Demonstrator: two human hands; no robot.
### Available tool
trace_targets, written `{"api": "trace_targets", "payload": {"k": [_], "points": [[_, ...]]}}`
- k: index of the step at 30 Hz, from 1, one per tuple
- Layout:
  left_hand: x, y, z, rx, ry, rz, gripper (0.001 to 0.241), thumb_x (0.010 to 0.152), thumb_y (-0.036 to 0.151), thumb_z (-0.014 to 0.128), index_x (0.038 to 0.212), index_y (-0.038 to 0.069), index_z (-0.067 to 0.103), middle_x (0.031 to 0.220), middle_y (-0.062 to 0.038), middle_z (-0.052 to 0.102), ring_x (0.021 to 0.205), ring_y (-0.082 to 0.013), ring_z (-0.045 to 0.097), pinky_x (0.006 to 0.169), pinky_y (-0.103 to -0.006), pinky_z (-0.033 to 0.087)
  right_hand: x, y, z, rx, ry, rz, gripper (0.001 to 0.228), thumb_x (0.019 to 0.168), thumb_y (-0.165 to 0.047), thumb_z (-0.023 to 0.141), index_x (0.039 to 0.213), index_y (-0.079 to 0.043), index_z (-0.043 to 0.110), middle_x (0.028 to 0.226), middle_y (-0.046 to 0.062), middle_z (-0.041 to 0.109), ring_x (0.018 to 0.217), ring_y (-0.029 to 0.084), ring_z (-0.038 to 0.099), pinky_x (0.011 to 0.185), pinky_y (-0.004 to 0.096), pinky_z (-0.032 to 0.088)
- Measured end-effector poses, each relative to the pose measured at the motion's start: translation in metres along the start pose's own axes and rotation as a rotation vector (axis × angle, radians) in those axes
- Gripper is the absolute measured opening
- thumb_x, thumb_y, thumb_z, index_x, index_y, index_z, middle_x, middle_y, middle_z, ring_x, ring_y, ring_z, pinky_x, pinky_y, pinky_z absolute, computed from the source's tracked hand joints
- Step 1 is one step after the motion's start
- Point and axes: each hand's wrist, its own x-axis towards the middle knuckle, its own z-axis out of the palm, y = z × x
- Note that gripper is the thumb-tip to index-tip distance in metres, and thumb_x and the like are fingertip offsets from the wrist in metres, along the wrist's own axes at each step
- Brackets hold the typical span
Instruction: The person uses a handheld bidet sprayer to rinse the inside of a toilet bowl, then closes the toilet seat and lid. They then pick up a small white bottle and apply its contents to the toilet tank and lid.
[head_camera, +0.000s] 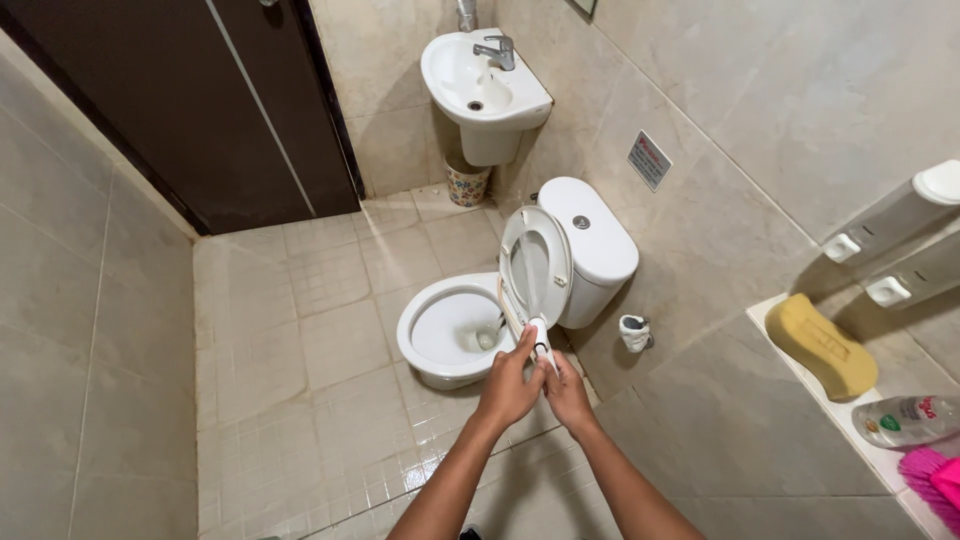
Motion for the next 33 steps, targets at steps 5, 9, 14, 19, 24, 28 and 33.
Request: {"api": "trace_targets", "payload": {"k": [5,9,14,19,24,28,33], "points": [[-0.002,-0.015,0.009,0.015,-0.034,-0.010,0.063,0.095,0.020,0.061,0.153,0.004,0.043,0.155,-0.017,0.048,0.131,-0.0421,0.055,0.113,-0.0423,0.040,-0.007,0.012,-0.001,0.032,-0.019,0.052,0.028,0.106,-0.033,0.053,0.111,-0.010,0.067,0.070,-0.004,0.053,0.061,0.006,0.045,0.055,0.026,0.040],[-0.002,-0.026,0.020,0.012,-0.072,0.016,0.062,0.096,0.022,0.060,0.152,0.001,0.044,0.155,-0.019,0.047,0.140,-0.0410,0.048,0.116,-0.0426,0.037,-0.015,0.014,-0.005,0.054,-0.021,0.109,0.027,0.106,-0.033,0.051,0.106,-0.010,0.065,0.071,-0.004,0.052,0.063,0.006,0.045,0.056,0.026,0.040],[0.000,-0.024,0.029,0.028,-0.146,-0.024,0.062,0.097,0.026,0.059,0.152,0.003,0.043,0.156,-0.017,0.046,0.138,-0.0395,0.050,0.116,-0.0422,0.037,-0.016,0.032,-0.013,0.064,-0.003,0.136,0.027,0.107,-0.032,0.050,0.101,-0.009,0.062,0.070,-0.004,0.050,0.063,0.007,0.044,0.056,0.027,0.039],[0.006,-0.016,0.035,0.015,-0.157,-0.028,0.065,0.095,0.024,0.058,0.155,0.006,0.039,0.159,-0.013,0.044,0.129,-0.0432,0.054,0.112,-0.0431,0.041,-0.012,0.024,-0.022,0.043,0.036,0.082,0.027,0.105,-0.033,0.052,0.102,-0.010,0.065,0.069,-0.003,0.052,0.062,0.008,0.046,0.057,0.027,0.040],[0.010,-0.007,0.035,0.003,-0.094,0.039,0.066,0.094,0.022,0.061,0.156,0.007,0.040,0.158,-0.014,0.045,0.127,-0.0426,0.057,0.111,-0.0429,0.042,0.000,0.023,-0.031,-0.028,0.058,0.035,0.028,0.106,-0.034,0.052,0.099,-0.009,0.064,0.068,-0.002,0.051,0.062,0.008,0.047,0.056,0.027,0.041],[0.007,0.006,0.025,-0.017,-0.083,-0.001,0.070,0.090,0.019,0.062,0.156,0.008,0.039,0.158,-0.013,0.046,0.124,-0.0426,0.057,0.109,-0.0425,0.043,0.002,0.015,-0.032,-0.068,0.027,0.042,0.029,0.106,-0.035,0.052,0.098,-0.009,0.063,0.065,-0.002,0.049,0.060,0.008,0.045,0.054,0.028,0.040],[0.005,-0.019,0.026,0.020,-0.068,0.002,0.064,0.095,0.022,0.062,0.154,0.006,0.043,0.156,-0.015,0.048,0.131,-0.0430,0.055,0.114,-0.0428,0.039,0.002,0.027,-0.024,0.009,-0.062,0.058,0.032,0.107,-0.036,0.050,0.097,-0.007,0.060,0.070,-0.003,0.049,0.063,0.008,0.044,0.057,0.027,0.039]]}}
